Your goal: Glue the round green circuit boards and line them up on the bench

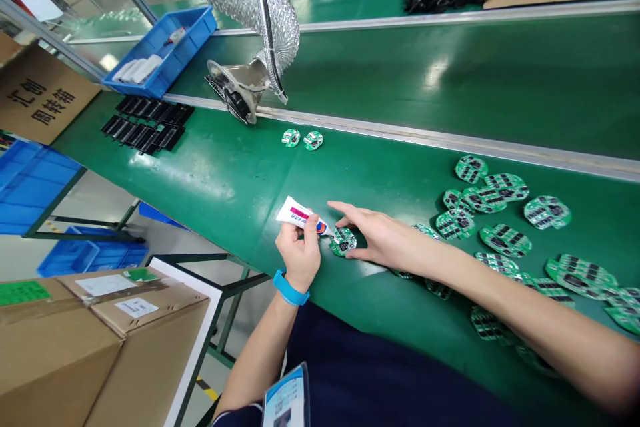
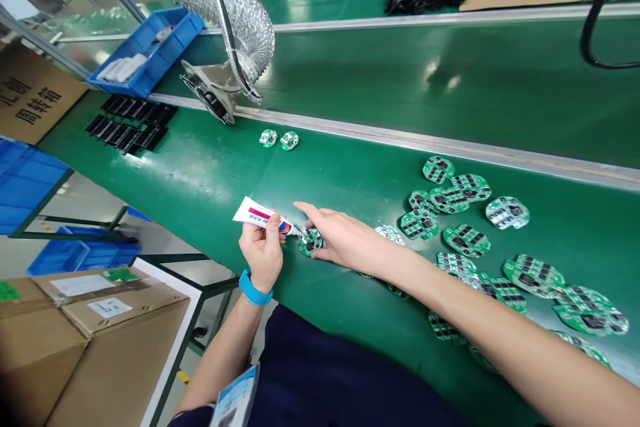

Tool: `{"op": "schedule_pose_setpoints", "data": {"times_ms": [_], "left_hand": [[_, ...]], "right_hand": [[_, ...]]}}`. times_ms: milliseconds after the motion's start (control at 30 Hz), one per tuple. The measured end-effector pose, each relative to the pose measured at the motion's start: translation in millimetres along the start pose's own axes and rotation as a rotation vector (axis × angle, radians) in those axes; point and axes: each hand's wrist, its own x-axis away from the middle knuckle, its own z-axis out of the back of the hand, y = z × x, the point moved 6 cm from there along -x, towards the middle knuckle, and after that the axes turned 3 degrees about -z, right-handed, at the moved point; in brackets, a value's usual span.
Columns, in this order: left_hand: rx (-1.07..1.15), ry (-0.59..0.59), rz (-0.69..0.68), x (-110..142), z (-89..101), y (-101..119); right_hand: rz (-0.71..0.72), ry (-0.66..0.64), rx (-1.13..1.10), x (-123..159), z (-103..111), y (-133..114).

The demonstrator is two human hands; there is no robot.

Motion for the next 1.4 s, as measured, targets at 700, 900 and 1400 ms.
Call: {"op": "schedule_pose_setpoints", "data": {"times_ms": [700, 900, 1400], "left_hand": [[0.033, -0.021, -0.040, 9.6, -9.5, 12.6], [0.022, -0.007, -0.042, 6.6, -11.6, 7.9], [-0.050, 0.020, -0.127, 2.3, -9.3, 9.2]], "right_hand": [[-0.004, -0.008, -0.003, 2.5, 1.3, -4.3], [-0.015, -0.025, -0.020, 3.0, -0.1, -3.0], [0.003, -0.003, -0.028, 4.0, -2.9, 0.3]]}}
